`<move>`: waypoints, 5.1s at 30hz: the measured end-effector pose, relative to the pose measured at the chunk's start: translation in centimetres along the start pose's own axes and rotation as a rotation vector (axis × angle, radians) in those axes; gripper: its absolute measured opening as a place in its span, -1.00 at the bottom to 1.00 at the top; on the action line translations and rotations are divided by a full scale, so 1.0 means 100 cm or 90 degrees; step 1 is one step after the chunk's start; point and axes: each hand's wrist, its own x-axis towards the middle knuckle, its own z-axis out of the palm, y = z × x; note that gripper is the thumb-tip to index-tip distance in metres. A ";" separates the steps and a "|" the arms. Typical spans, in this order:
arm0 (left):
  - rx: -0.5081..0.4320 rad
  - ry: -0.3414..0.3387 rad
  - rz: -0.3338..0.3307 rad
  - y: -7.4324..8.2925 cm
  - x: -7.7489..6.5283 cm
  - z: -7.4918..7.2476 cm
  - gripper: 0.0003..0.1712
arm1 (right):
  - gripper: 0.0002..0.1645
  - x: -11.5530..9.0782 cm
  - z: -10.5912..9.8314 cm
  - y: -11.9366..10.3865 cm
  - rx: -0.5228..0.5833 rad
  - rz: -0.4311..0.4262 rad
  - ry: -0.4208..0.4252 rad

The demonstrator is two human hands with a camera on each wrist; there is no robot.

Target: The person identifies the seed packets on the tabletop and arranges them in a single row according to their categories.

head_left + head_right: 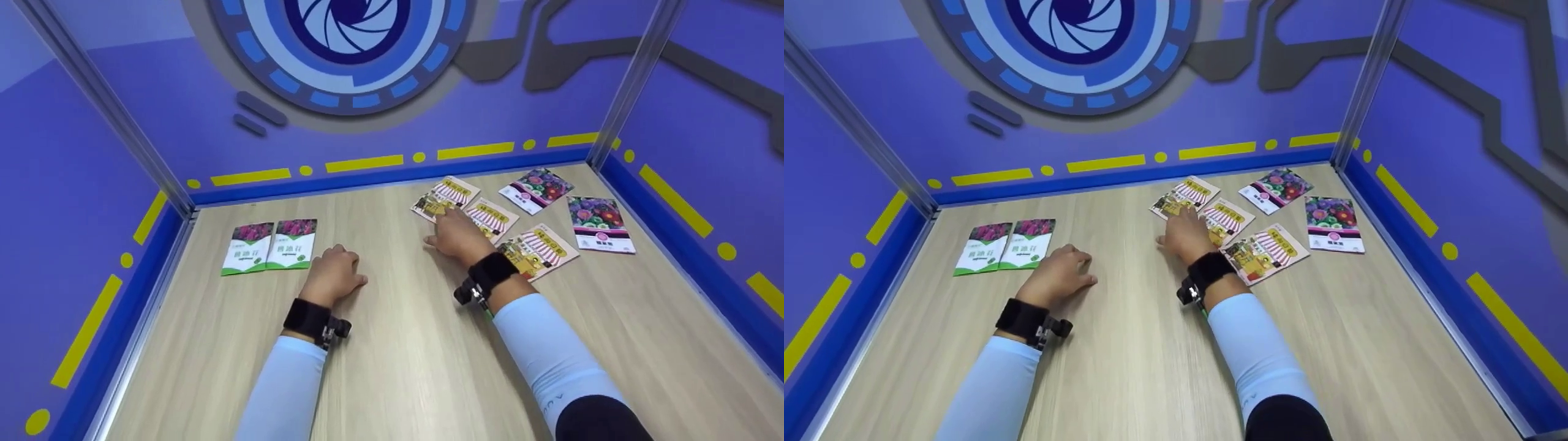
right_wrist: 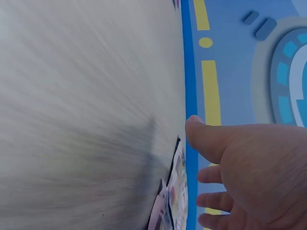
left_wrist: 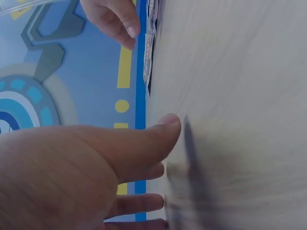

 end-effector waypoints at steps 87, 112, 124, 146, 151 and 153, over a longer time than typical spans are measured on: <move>0.010 -0.023 0.074 0.031 -0.003 0.010 -0.46 | -0.27 -0.050 0.040 -0.059 -0.051 -0.287 -0.058; -0.025 -0.005 -0.021 -0.007 -0.002 -0.005 -0.69 | -0.28 -0.044 0.014 -0.025 -0.065 -0.189 -0.020; -0.031 -0.021 -0.049 -0.022 -0.005 -0.012 -0.66 | -0.41 -0.044 -0.004 0.045 0.003 0.003 0.018; -0.054 -0.005 -0.045 -0.032 -0.005 -0.017 -0.53 | -0.50 -0.042 -0.004 0.055 0.027 0.037 -0.016; -0.080 0.000 -0.043 -0.023 -0.005 -0.020 -0.46 | -0.53 -0.042 -0.004 0.050 0.036 0.009 -0.035; -0.085 -0.001 -0.034 -0.019 -0.005 -0.020 -0.43 | -0.55 -0.042 -0.004 0.048 0.017 -0.012 -0.030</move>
